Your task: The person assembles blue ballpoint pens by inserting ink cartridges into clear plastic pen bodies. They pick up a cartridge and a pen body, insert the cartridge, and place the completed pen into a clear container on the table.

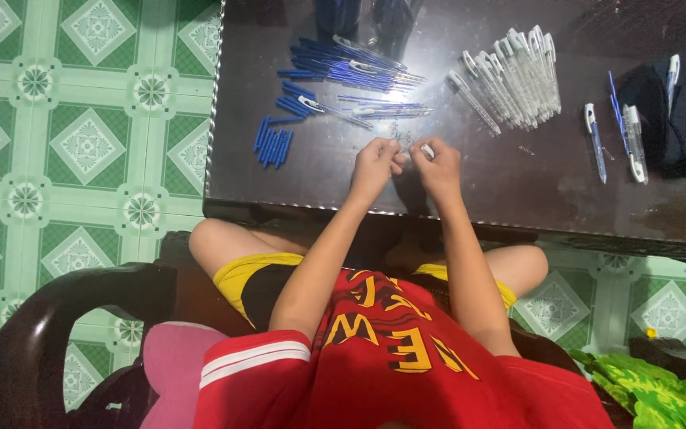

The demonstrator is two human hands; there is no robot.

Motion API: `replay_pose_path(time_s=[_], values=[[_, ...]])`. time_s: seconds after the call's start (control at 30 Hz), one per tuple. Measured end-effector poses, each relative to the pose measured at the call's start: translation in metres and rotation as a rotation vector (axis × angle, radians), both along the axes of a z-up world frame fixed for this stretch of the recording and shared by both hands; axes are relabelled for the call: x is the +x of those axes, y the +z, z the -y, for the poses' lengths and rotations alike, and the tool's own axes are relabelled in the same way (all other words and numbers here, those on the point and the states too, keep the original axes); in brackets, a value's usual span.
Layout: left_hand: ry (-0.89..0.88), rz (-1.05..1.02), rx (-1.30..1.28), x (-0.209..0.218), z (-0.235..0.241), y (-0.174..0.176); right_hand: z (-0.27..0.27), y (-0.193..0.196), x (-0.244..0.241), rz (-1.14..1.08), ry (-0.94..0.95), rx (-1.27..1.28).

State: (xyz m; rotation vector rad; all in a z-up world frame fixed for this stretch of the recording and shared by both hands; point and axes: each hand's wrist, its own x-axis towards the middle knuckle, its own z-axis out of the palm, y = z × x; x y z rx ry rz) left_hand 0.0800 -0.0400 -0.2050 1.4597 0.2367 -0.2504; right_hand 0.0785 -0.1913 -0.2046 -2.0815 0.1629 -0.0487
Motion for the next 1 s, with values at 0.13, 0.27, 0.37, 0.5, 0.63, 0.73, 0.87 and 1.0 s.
replay_pose_path(time_s=[0.13, 0.27, 0.37, 0.5, 0.63, 0.73, 0.87, 1.0], values=[[0.036, 0.011, 0.043, 0.003, -0.007, -0.010, 0.000, 0.000, 0.010, -0.025, -0.001, -0.125], [0.089, -0.041, 0.045, 0.000, -0.021, -0.010, 0.000, -0.010, 0.020, -0.067, 0.024, -0.458], [0.087, -0.063, 0.003, 0.000, -0.025, -0.028, -0.003, 0.002, 0.020, -0.052, 0.087, -0.646], [0.017, -0.038, -0.068, -0.004, -0.021, -0.038, -0.005, 0.030, -0.001, -0.008, 0.290, -0.749], [0.012, -0.017, -0.082, -0.010, -0.021, -0.033, 0.000, 0.018, -0.009, -0.014, 0.359, -0.683], [-0.014, 0.007, -0.046, -0.013, -0.019, -0.032, 0.001, 0.002, -0.012, -0.006, 0.383, -0.633], [0.001, 0.046, -0.004, -0.015, -0.015, -0.022, 0.003, -0.007, -0.011, 0.051, 0.433, -0.604], [0.089, 0.095, 0.031, -0.023, -0.007, 0.003, 0.004, -0.002, -0.010, 0.095, 0.437, -0.566]])
